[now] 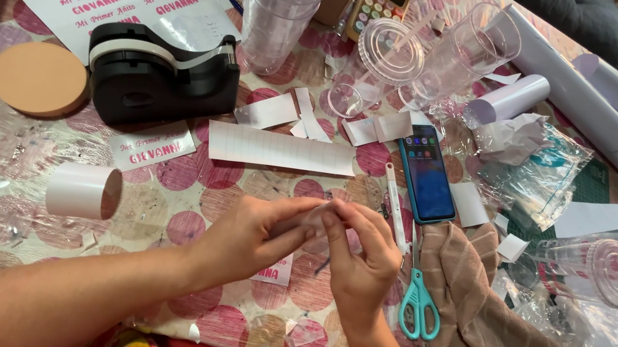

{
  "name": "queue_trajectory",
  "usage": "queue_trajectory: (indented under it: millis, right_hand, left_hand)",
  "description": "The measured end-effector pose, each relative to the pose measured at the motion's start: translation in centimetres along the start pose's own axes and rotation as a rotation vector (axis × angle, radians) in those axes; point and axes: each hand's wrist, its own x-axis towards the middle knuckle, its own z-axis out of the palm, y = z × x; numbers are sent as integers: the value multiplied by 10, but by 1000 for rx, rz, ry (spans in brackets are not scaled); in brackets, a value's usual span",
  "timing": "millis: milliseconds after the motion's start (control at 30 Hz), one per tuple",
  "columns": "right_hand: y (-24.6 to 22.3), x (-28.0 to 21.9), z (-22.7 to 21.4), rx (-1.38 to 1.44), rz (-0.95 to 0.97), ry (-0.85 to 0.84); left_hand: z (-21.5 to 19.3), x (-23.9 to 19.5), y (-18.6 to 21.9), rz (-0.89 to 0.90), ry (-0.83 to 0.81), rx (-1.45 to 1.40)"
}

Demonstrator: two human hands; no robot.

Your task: Cutting out name labels and applying them to clear plastic cups

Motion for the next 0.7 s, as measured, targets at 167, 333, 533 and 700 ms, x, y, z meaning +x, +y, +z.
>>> queue_trajectory:
  millis: [167, 333, 533, 700]
  right_hand:
    - [2, -12, -2, -39, 68, -57]
    - [4, -16, 0, -81, 41, -37]
    - [4, -16, 2, -105, -51, -29]
    - [1, -13, 2, -83, -53, -21]
  left_hand:
    - [-2, -1, -4, 30, -103, 77]
    - [-1, -3, -4, -32, -103, 76]
    - [0, -4, -4, -57, -94, 56]
    - [0, -4, -3, -56, -105, 44]
